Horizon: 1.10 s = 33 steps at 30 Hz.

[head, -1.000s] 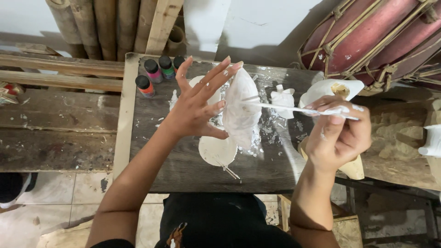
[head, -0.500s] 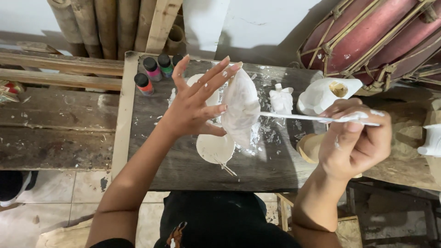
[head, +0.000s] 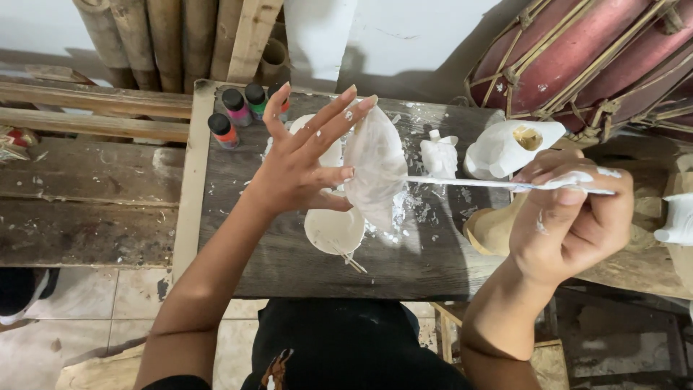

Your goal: Applying a white coating to toy mold parts using a small stick

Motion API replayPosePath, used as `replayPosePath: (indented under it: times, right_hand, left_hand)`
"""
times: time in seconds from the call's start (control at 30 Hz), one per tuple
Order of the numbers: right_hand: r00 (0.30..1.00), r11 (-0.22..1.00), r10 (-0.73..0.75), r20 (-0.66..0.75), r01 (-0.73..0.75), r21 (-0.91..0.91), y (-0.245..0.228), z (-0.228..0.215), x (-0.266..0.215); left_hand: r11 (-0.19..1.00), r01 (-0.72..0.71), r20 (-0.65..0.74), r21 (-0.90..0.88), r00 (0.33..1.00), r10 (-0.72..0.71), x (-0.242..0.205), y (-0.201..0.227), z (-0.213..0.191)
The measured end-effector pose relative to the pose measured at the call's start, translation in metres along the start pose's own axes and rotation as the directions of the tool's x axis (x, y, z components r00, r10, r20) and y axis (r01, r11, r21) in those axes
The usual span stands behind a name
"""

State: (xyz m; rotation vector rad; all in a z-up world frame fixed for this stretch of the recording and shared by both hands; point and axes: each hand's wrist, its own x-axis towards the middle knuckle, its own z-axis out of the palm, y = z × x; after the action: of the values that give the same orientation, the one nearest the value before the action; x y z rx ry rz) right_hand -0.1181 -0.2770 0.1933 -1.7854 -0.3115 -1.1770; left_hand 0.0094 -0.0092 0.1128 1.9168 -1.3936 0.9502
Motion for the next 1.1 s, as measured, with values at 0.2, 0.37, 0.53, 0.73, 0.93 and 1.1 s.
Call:
replayPosePath:
  times: [0.2, 0.37, 0.53, 0.73, 0.93, 1.1]
  right_hand:
    - [0.999, 0.998, -0.042, 0.003, 0.042, 0.049, 0.007, 0.005, 0.003]
    - [0.999, 0.991, -0.026, -0.028, 0.03, 0.132, 0.016, 0.009, 0.005]
    - [0.991, 0.977, -0.136, -0.019, 0.137, 0.161, 0.019, 0.008, 0.008]
    - [0.995, 0.991, -0.086, -0.056, 0.091, 0.099, 0.017, 0.005, -0.001]
    - [0.991, 0.983, -0.118, -0.06, 0.125, 0.133, 0.018, 0.006, 0.003]
    - [0.994, 0.988, -0.103, -0.032, 0.107, 0.115, 0.012, 0.004, 0.003]
  left_hand:
    - [1.0, -0.005, -0.003, 0.006, 1.0, 0.005, 0.002, 0.003, 0.0]
    - [1.0, -0.006, -0.021, 0.006, 1.0, 0.006, 0.004, 0.007, 0.001]
    - [1.0, -0.004, -0.011, -0.011, 1.0, 0.004, 0.004, 0.009, 0.0]
    - [1.0, 0.016, -0.028, 0.006, 0.999, -0.015, 0.005, 0.011, -0.002]
    - [1.0, 0.025, -0.013, -0.019, 1.0, -0.025, 0.008, 0.015, -0.002]
    - [1.0, 0.005, 0.001, -0.001, 1.0, -0.005, 0.003, 0.012, 0.001]
